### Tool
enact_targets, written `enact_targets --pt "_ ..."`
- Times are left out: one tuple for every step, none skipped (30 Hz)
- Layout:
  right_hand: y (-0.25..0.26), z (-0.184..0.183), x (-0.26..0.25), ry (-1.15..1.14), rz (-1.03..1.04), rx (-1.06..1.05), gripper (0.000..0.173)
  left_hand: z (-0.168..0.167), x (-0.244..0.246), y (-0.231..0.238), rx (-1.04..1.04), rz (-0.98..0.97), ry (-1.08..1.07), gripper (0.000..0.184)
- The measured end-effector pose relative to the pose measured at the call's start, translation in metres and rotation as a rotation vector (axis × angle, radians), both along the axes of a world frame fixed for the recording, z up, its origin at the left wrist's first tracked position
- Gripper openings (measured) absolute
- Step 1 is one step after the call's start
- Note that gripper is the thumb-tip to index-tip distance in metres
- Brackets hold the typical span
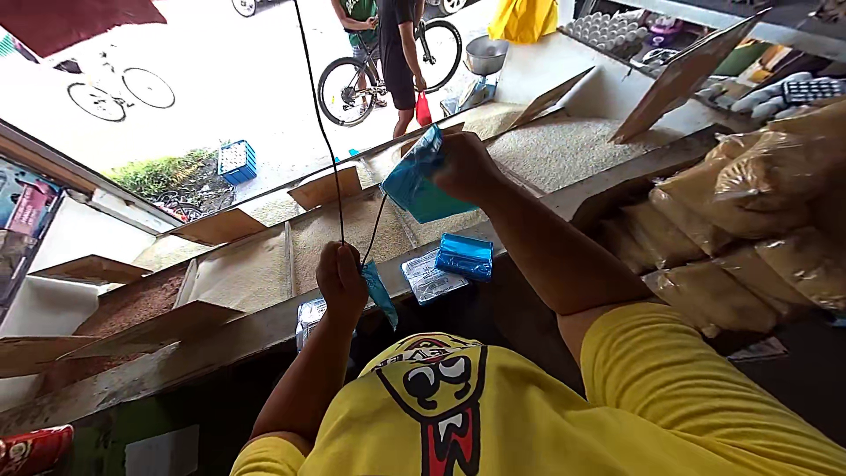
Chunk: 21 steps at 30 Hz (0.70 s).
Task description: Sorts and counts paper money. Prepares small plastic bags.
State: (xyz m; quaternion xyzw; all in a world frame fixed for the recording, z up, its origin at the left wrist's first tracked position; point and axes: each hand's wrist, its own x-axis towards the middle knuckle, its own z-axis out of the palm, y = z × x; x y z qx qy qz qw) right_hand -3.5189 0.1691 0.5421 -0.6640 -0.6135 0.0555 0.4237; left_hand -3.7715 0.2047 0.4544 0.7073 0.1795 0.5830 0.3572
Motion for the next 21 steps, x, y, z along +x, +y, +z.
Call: enact_targets --pt "0.000 0.003 0.000 0.007 0.020 -0.055 0.020 -0.001 0.000 0.000 0.029 0.006 0.011 0.035" --pt "0.000 0.006 0.000 0.013 0.025 -0.122 0.030 -0.002 0.001 -0.001 0.053 0.012 0.029 0.036" --pt "0.001 0.007 0.001 0.016 0.023 -0.160 0.036 -0.002 0.001 -0.002 0.072 0.023 0.057 0.037" --pt "0.001 0.007 0.001 0.025 0.009 -0.168 0.037 -0.001 0.002 -0.003 0.088 0.043 0.093 0.037" --pt "0.001 0.008 0.000 0.038 -0.008 -0.160 0.035 0.000 0.003 -0.004 0.099 0.070 0.139 0.039" --pt "0.001 0.008 -0.001 0.055 -0.024 -0.136 0.033 0.003 0.005 -0.006 0.105 0.100 0.190 0.039" --pt "0.001 0.007 -0.002 0.072 -0.032 -0.090 0.029 0.006 0.007 -0.006 0.105 0.126 0.234 0.038" --pt "0.000 0.006 -0.004 0.087 -0.028 -0.043 0.027 0.008 0.010 -0.006 0.100 0.146 0.267 0.037" --pt "0.000 0.004 -0.005 0.101 -0.012 -0.009 0.029 0.011 0.013 -0.005 0.090 0.152 0.278 0.035" --pt "-0.001 0.003 -0.007 0.117 0.007 0.009 0.034 0.012 0.017 -0.003 0.083 0.152 0.266 0.033" --pt "-0.001 0.002 -0.009 0.127 0.031 0.014 0.040 0.014 0.021 -0.001 0.076 0.150 0.247 0.032" --pt "-0.002 0.001 -0.010 0.133 0.056 0.011 0.044 0.016 0.024 0.001 0.067 0.155 0.236 0.032" --pt "-0.004 0.001 -0.013 0.143 0.073 0.006 0.045 0.018 0.027 0.003 0.064 0.164 0.230 0.032" --pt "-0.005 0.001 -0.017 0.154 0.080 0.012 0.045 0.021 0.029 0.005 0.064 0.178 0.229 0.032" --pt "-0.006 0.001 -0.021 0.167 0.081 0.021 0.044 0.023 0.031 0.007 0.066 0.191 0.226 0.031" --pt "-0.007 -0.001 -0.024 0.172 0.087 0.047 0.043 0.025 0.032 0.008 0.071 0.208 0.229 0.031" --pt "-0.008 -0.002 -0.026 0.167 0.097 0.072 0.042 0.027 0.032 0.009 0.076 0.228 0.242 0.031" --pt "-0.008 -0.005 -0.027 0.155 0.109 0.099 0.043 0.029 0.032 0.010 0.079 0.250 0.268 0.031" --pt "-0.008 -0.008 -0.028 0.135 0.122 0.134 0.043 0.031 0.031 0.010 0.082 0.274 0.300 0.032" --pt "-0.008 -0.010 -0.029 0.118 0.132 0.163 0.043 0.033 0.030 0.010 0.087 0.292 0.323 0.032" --pt "-0.008 -0.012 -0.031 0.107 0.136 0.182 0.043 0.033 0.030 0.010 0.092 0.302 0.335 0.032"
